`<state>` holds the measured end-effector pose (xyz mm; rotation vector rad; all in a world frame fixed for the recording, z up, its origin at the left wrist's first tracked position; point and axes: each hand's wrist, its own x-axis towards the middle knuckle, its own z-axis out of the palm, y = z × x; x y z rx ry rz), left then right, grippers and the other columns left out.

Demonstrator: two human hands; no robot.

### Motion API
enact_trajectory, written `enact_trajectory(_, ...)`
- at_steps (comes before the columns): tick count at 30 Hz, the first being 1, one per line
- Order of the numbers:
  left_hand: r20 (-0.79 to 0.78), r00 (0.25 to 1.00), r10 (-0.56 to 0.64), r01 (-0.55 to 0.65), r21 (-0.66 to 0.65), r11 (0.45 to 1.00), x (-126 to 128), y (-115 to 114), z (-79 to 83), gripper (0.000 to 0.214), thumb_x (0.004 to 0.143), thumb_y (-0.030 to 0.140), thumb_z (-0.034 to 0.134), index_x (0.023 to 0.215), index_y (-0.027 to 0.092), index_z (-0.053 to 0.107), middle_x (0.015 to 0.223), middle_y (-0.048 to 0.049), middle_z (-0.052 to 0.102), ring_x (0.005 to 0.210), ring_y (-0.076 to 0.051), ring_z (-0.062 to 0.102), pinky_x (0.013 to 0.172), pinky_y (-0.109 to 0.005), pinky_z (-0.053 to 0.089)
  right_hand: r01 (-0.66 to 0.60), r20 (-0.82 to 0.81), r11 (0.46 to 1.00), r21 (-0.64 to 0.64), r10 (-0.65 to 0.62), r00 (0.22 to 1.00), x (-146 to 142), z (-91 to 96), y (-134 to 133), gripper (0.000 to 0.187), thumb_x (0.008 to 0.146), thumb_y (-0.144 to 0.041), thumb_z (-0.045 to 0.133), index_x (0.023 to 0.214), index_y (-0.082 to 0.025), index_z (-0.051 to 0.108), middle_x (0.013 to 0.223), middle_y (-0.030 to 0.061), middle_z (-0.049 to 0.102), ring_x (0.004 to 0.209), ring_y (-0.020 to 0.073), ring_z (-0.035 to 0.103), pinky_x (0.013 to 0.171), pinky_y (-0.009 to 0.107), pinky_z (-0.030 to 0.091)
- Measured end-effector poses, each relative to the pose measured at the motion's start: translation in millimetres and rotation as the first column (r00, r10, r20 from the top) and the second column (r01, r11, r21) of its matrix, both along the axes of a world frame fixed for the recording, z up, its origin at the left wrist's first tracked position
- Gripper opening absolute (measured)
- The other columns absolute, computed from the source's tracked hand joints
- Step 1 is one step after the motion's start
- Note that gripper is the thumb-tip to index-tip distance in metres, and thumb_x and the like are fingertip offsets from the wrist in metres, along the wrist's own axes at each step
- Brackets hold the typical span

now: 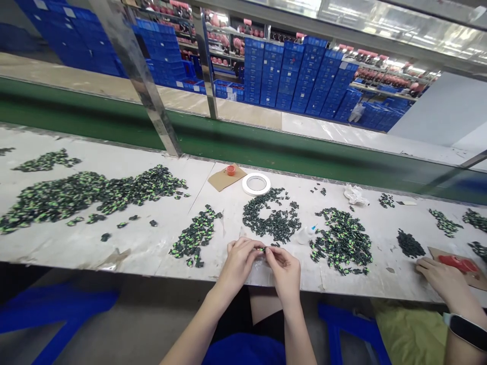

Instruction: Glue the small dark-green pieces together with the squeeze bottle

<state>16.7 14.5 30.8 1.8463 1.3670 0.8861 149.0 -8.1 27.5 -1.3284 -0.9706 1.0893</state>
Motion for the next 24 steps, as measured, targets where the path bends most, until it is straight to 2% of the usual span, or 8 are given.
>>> enact_trajectory(3,0.049,0.999,-0.014,0.012,0.03,0.999,-0.7,0.1,1.4,0.02,0.087,0.016,0.049,0.089,0.023,0.067,0.092,-0.0034,0.074,0.094,-0.022,0.063,0.087,-0.04,0.04,0.002,-0.009,1.0,0.027,-0.002,1.0,1.3,-0.1,-0.1,0.023,0.072,-0.039,0.072,0.075,-0.017,0.074,0.076,0.0069,0.076,0.071,0.0215,0.073,0.073,0.035,0.06)
enact_trajectory(9,0.215,0.976,-0.028,0.013,0.071,0.997,0.3,-1.2,8.1,0.015,0.084,0.024,0.058,0.085,0.024,0.073,0.084,-0.0042,0.074,0.087,-0.022,0.065,0.088,-0.04,0.044,0.047,0.076,0.978,0.201,-0.063,0.995,9.9,-0.4,0.1,0.016,0.072,-0.033,0.073,0.069,-0.017,0.072,0.073,0.0077,0.075,0.073,0.0214,0.072,0.069,0.033,0.061)
enact_trajectory(12,0.396,0.917,0.053,-0.029,-0.068,0.997,1.3,-3.2,11.1,0.015,0.078,0.029,0.065,0.086,0.021,0.075,0.087,-0.0061,0.075,0.084,-0.022,0.068,0.081,-0.036,0.052,0.016,0.115,0.965,0.261,-0.048,0.992,12.1,3.2,-2.1,0.01,0.074,-0.028,0.071,0.07,-0.018,0.072,0.074,0.0069,0.075,0.073,0.0208,0.072,0.069,0.033,0.061)
enact_trajectory(15,0.515,0.85,0.116,-0.004,-0.214,0.977,1.3,-5.4,16.0,0.018,0.07,0.032,0.073,0.081,0.018,0.075,0.085,-0.0081,0.076,0.079,-0.022,0.071,0.073,-0.032,0.057,-0.001,0.165,0.952,0.306,-0.052,0.985,11.9,8.4,-4.7,0.008,0.075,-0.025,0.069,0.069,-0.019,0.071,0.075,0.0061,0.075,0.074,0.0205,0.072,0.07,0.034,0.061)
enact_trajectory(20,0.549,0.826,0.127,-0.005,-0.218,0.976,3.0,-9.4,26.8,0.015,0.07,0.031,0.073,0.076,0.017,0.076,0.082,-0.0084,0.076,0.081,-0.022,0.071,0.078,-0.032,0.058,-0.045,0.264,0.917,0.396,-0.066,0.962,15.0,11.9,-7.3,0.005,0.077,-0.021,0.068,0.078,-0.02,0.073,0.078,0.0056,0.075,0.073,0.0192,0.072,0.068,0.032,0.061)
enact_trajectory(24,0.527,0.843,0.111,-0.033,-0.155,0.987,4.9,-11.4,30.9,0.011,0.071,0.027,0.071,0.076,0.018,0.076,0.081,-0.0073,0.075,0.081,-0.021,0.069,0.079,-0.032,0.056,-0.097,0.321,0.894,0.437,-0.055,0.946,20.5,13.1,-8.9,0.019,0.079,-0.017,0.067,0.097,-0.021,0.071,0.084,0.0048,0.076,0.071,0.0178,0.072,0.068,0.031,0.062)
